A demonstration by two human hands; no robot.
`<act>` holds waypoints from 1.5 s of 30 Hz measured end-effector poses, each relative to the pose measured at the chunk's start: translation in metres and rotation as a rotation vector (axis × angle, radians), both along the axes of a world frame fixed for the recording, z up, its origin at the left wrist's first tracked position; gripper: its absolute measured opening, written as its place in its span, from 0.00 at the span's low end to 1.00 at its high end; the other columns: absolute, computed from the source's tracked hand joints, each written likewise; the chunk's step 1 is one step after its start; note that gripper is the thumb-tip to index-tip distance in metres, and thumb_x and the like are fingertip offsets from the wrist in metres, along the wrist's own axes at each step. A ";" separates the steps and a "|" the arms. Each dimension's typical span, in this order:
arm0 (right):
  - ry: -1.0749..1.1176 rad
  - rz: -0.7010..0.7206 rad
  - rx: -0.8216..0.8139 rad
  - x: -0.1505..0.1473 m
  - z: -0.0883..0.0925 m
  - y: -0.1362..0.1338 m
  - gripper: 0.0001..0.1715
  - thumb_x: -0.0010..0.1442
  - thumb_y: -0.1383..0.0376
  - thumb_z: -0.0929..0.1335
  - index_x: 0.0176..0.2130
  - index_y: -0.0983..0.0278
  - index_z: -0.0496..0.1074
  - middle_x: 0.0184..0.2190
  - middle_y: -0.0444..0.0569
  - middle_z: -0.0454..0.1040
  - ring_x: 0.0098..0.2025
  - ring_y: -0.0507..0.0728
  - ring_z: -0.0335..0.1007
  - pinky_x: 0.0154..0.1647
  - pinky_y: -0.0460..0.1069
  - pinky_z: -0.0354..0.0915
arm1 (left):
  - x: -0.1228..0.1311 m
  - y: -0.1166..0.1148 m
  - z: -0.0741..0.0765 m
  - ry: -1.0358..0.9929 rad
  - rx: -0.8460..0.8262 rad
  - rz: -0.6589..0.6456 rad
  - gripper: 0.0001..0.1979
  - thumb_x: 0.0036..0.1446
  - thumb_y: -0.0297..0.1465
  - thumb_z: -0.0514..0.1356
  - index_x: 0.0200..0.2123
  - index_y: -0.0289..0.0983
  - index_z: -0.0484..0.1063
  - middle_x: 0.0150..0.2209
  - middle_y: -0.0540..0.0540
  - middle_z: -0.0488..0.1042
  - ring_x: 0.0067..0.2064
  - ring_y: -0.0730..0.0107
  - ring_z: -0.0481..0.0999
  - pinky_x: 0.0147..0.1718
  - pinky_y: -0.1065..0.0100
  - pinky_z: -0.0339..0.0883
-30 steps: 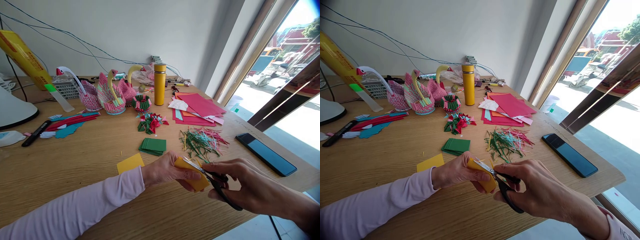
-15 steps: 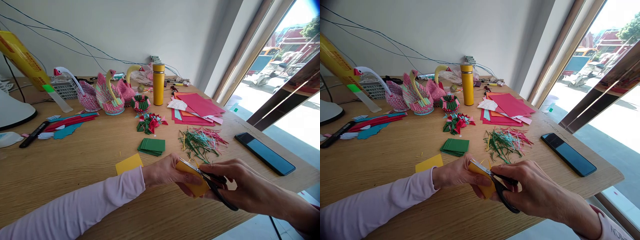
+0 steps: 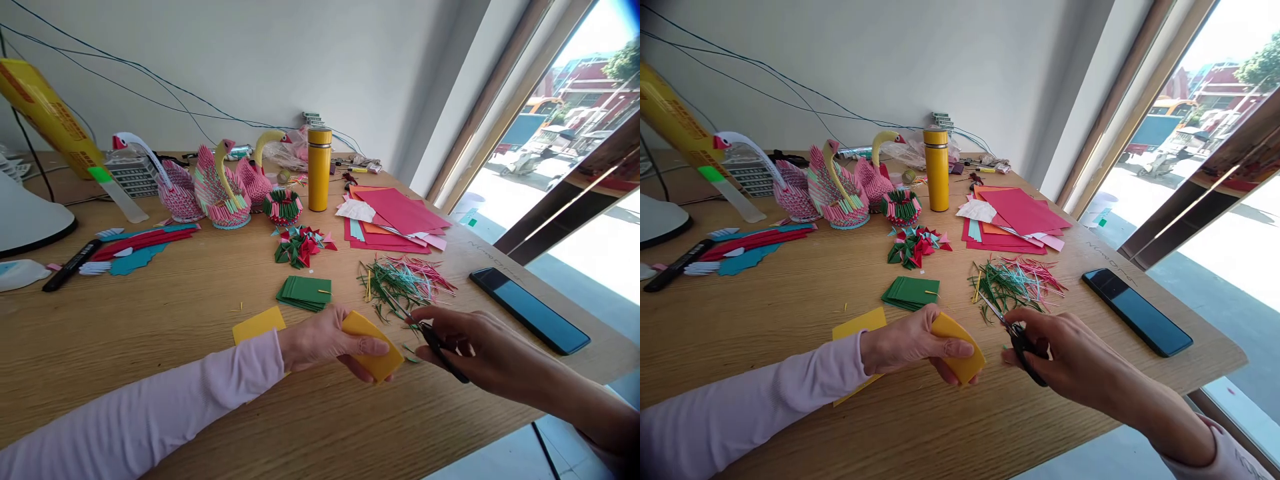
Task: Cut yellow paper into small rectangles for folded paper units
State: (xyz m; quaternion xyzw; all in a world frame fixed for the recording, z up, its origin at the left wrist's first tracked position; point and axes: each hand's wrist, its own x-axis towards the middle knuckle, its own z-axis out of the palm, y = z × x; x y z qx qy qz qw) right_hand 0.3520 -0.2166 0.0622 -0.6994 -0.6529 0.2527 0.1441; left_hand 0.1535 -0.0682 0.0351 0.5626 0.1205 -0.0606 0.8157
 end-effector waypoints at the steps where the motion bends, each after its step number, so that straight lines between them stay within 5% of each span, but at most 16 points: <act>1: -0.022 -0.015 0.001 0.001 -0.001 -0.001 0.15 0.61 0.57 0.65 0.46 0.60 0.64 0.19 0.37 0.65 0.21 0.51 0.58 0.22 0.44 0.56 | -0.009 0.001 0.002 0.020 0.019 0.002 0.14 0.50 0.38 0.65 0.33 0.31 0.78 0.32 0.42 0.78 0.33 0.70 0.77 0.31 0.73 0.72; 6: -0.073 0.088 0.006 -0.024 -0.005 -0.004 0.09 0.57 0.69 0.65 0.39 0.58 0.64 0.25 0.41 0.72 0.26 0.52 0.66 0.26 0.45 0.57 | -0.071 0.007 0.010 0.143 0.127 0.090 0.15 0.52 0.40 0.63 0.33 0.32 0.79 0.32 0.42 0.79 0.32 0.70 0.76 0.29 0.74 0.71; 11: -0.149 0.239 -0.017 -0.079 -0.013 0.016 0.13 0.52 0.76 0.64 0.36 0.59 0.67 0.27 0.43 0.73 0.26 0.53 0.67 0.25 0.46 0.53 | -0.122 0.009 0.012 0.170 0.146 0.406 0.13 0.53 0.38 0.63 0.34 0.34 0.77 0.33 0.43 0.79 0.34 0.68 0.76 0.28 0.74 0.70; 16: -0.200 0.320 0.062 -0.118 -0.015 0.038 0.13 0.52 0.74 0.64 0.35 0.59 0.69 0.33 0.46 0.74 0.34 0.56 0.69 0.30 0.48 0.55 | -0.157 0.012 0.005 0.179 0.169 0.721 0.11 0.51 0.38 0.65 0.33 0.35 0.78 0.35 0.45 0.79 0.35 0.67 0.75 0.27 0.74 0.70; 22: -0.118 0.345 0.067 -0.176 -0.015 0.062 0.12 0.52 0.71 0.65 0.39 0.61 0.65 0.30 0.46 0.74 0.31 0.57 0.69 0.28 0.47 0.55 | -0.192 0.018 0.011 0.153 0.258 0.938 0.14 0.54 0.39 0.62 0.34 0.32 0.77 0.34 0.42 0.79 0.36 0.68 0.74 0.26 0.77 0.65; 26: -0.185 0.367 0.095 -0.210 -0.021 0.089 0.08 0.56 0.72 0.64 0.38 0.63 0.66 0.32 0.49 0.75 0.33 0.57 0.70 0.30 0.48 0.57 | -0.203 0.020 0.013 0.131 0.279 1.026 0.16 0.53 0.40 0.63 0.35 0.31 0.76 0.33 0.42 0.78 0.32 0.70 0.73 0.24 0.76 0.62; 31: -0.124 0.414 0.119 -0.213 -0.011 0.113 0.04 0.58 0.69 0.66 0.35 0.63 0.71 0.33 0.51 0.75 0.34 0.57 0.71 0.34 0.48 0.61 | -0.205 0.022 0.010 0.065 0.307 0.980 0.17 0.49 0.42 0.64 0.31 0.32 0.72 0.28 0.45 0.75 0.29 0.70 0.72 0.21 0.75 0.60; 35: 0.136 0.313 0.222 -0.217 -0.001 0.118 0.07 0.61 0.62 0.65 0.38 0.63 0.69 0.29 0.47 0.74 0.27 0.53 0.69 0.29 0.47 0.61 | -0.200 0.017 0.010 -0.015 0.249 0.986 0.17 0.47 0.42 0.65 0.32 0.34 0.71 0.27 0.50 0.71 0.29 0.73 0.69 0.22 0.76 0.61; 41: 0.673 0.117 0.149 -0.229 -0.019 0.130 0.14 0.56 0.56 0.68 0.32 0.64 0.65 0.23 0.43 0.70 0.21 0.49 0.61 0.19 0.43 0.54 | -0.193 0.007 0.010 -0.090 0.105 1.080 0.15 0.46 0.39 0.67 0.31 0.35 0.71 0.27 0.53 0.67 0.24 0.81 0.60 0.20 0.79 0.51; 45: 0.690 0.116 0.207 -0.219 -0.012 0.139 0.14 0.57 0.56 0.68 0.32 0.66 0.71 0.26 0.46 0.72 0.25 0.50 0.64 0.22 0.44 0.57 | -0.201 0.008 0.011 -0.022 0.187 1.046 0.14 0.47 0.39 0.66 0.28 0.33 0.74 0.26 0.51 0.70 0.29 0.77 0.65 0.26 0.77 0.56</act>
